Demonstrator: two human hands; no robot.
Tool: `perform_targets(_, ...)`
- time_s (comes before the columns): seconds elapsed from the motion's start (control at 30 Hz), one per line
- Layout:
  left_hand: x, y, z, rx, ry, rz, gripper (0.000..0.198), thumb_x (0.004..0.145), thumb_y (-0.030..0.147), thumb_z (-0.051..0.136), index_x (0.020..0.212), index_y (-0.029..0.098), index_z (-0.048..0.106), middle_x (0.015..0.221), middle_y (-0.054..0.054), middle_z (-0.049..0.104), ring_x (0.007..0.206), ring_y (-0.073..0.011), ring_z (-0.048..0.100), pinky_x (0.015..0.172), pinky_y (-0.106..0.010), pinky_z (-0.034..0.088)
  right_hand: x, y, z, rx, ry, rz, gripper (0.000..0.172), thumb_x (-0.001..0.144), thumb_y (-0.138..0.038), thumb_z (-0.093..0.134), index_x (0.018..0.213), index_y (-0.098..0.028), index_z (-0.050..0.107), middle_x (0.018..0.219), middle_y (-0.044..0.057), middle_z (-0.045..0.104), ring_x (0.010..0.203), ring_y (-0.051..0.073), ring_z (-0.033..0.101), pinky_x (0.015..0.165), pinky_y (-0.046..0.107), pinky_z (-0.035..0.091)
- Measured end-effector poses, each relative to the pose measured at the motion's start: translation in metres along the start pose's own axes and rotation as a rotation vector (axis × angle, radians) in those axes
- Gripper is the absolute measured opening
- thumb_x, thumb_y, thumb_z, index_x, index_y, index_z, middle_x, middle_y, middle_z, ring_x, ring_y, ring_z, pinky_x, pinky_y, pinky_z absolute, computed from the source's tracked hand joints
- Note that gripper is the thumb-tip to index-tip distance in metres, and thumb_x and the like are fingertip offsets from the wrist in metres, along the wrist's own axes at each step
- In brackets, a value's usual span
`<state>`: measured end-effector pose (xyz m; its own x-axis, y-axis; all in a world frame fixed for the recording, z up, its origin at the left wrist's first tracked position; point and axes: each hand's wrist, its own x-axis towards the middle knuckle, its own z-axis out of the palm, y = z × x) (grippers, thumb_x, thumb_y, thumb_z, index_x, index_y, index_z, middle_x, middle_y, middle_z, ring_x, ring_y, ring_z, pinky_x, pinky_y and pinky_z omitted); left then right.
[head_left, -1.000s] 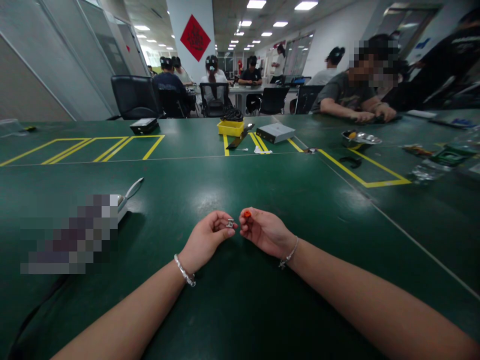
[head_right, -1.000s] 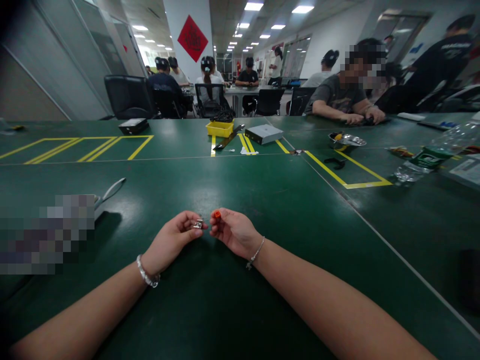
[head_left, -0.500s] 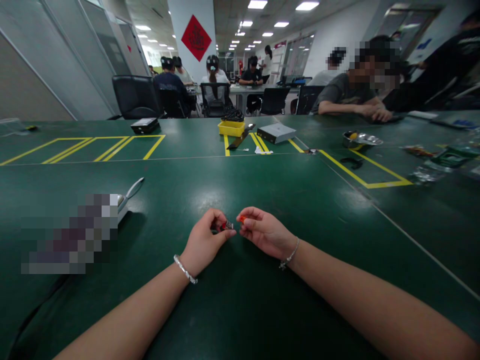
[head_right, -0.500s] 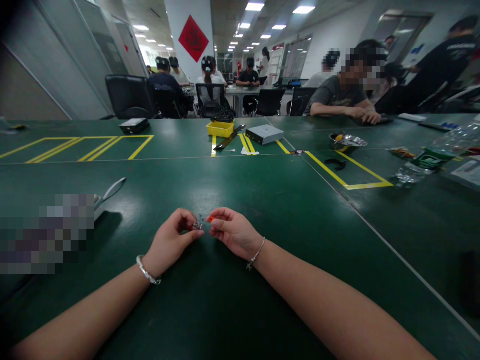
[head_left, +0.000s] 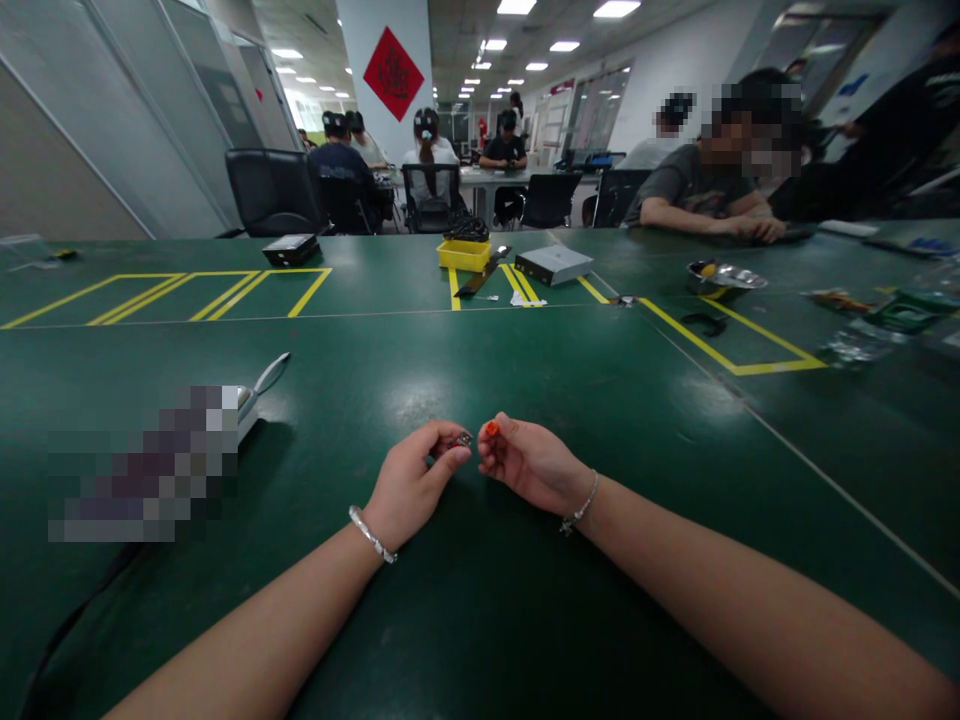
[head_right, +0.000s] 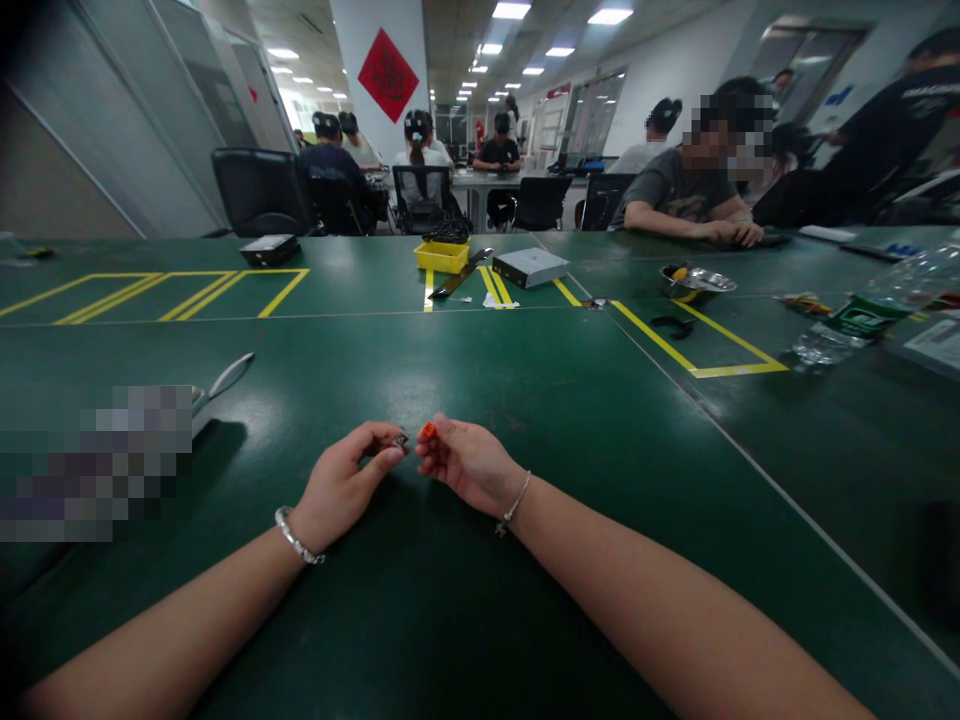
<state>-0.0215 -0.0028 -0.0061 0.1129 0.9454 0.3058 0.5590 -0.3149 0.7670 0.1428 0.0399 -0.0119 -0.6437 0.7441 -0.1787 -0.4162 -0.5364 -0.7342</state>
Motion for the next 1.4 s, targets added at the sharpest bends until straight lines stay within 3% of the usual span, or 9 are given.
perform_targets(0.3, -0.002, -0.002, -0.001, -0.040, -0.021, 0.005, 0.022, 0.086, 0.028, 0.036, 0.088, 0.019, 0.056, 0.077, 0.000, 0.060, 0.071, -0.0113, 0.055, 0.067, -0.025, 0.043, 0.000, 0.001, -0.002, 0.001, -0.014, 0.021, 0.022, 0.077, -0.034, 0.053, 0.072, -0.013, 0.058, 0.067, 0.002, 0.057, 0.062, 0.009, 0.052, 0.062, 0.024, 0.042)
perform_targets(0.43, -0.001, 0.000, 0.000, -0.013, -0.015, 0.013, 0.014, 0.083, 0.024, 0.043, 0.089, 0.019, 0.056, 0.080, 0.000, 0.060, 0.072, -0.0114, 0.054, 0.067, -0.025, 0.042, -0.001, 0.001, -0.002, -0.020, -0.007, -0.012, 0.010, 0.071, -0.022, 0.061, 0.075, -0.013, 0.058, 0.071, 0.001, 0.058, 0.061, 0.007, 0.052, 0.064, 0.023, 0.043)
perform_targets(0.6, -0.001, 0.000, 0.000, 0.034, 0.036, 0.029, 0.012, 0.073, 0.018, 0.057, 0.084, 0.019, 0.054, 0.073, 0.002, 0.056, 0.067, -0.0113, 0.051, 0.063, -0.025, 0.042, -0.001, 0.001, 0.000, -0.044, 0.009, -0.030, 0.018, 0.063, -0.013, 0.067, 0.079, -0.015, 0.058, 0.073, -0.001, 0.059, 0.063, 0.007, 0.055, 0.063, 0.022, 0.043)
perform_targets(0.87, -0.001, 0.001, 0.001, 0.045, 0.039, 0.021, 0.011, 0.070, 0.016, 0.059, 0.080, 0.019, 0.054, 0.075, 0.001, 0.056, 0.069, -0.0122, 0.051, 0.065, -0.027, 0.044, -0.002, 0.002, 0.002, -0.100, 0.027, -0.066, 0.021, 0.058, -0.010, 0.069, 0.075, -0.015, 0.059, 0.072, -0.001, 0.059, 0.065, 0.008, 0.055, 0.066, 0.023, 0.044)
perform_targets(1.23, -0.002, 0.000, 0.000, 0.057, 0.040, 0.041, 0.010, 0.073, 0.021, 0.057, 0.083, 0.019, 0.056, 0.078, 0.000, 0.058, 0.070, -0.0119, 0.053, 0.064, -0.026, 0.044, -0.001, 0.009, 0.006, -0.271, 0.134, -0.201, 0.019, 0.054, -0.011, 0.069, 0.071, -0.018, 0.063, 0.072, -0.001, 0.061, 0.070, 0.010, 0.055, 0.075, 0.029, 0.043)
perform_targets(1.4, -0.003, 0.001, 0.000, 0.141, 0.089, 0.057, 0.007, 0.074, 0.022, 0.056, 0.081, 0.019, 0.056, 0.076, 0.000, 0.058, 0.068, -0.0116, 0.052, 0.063, -0.026, 0.043, -0.006, 0.013, 0.013, -0.513, 0.270, -0.320, 0.020, 0.063, -0.016, 0.063, 0.082, -0.021, 0.068, 0.088, 0.002, 0.064, 0.086, 0.015, 0.056, 0.087, 0.035, 0.038)
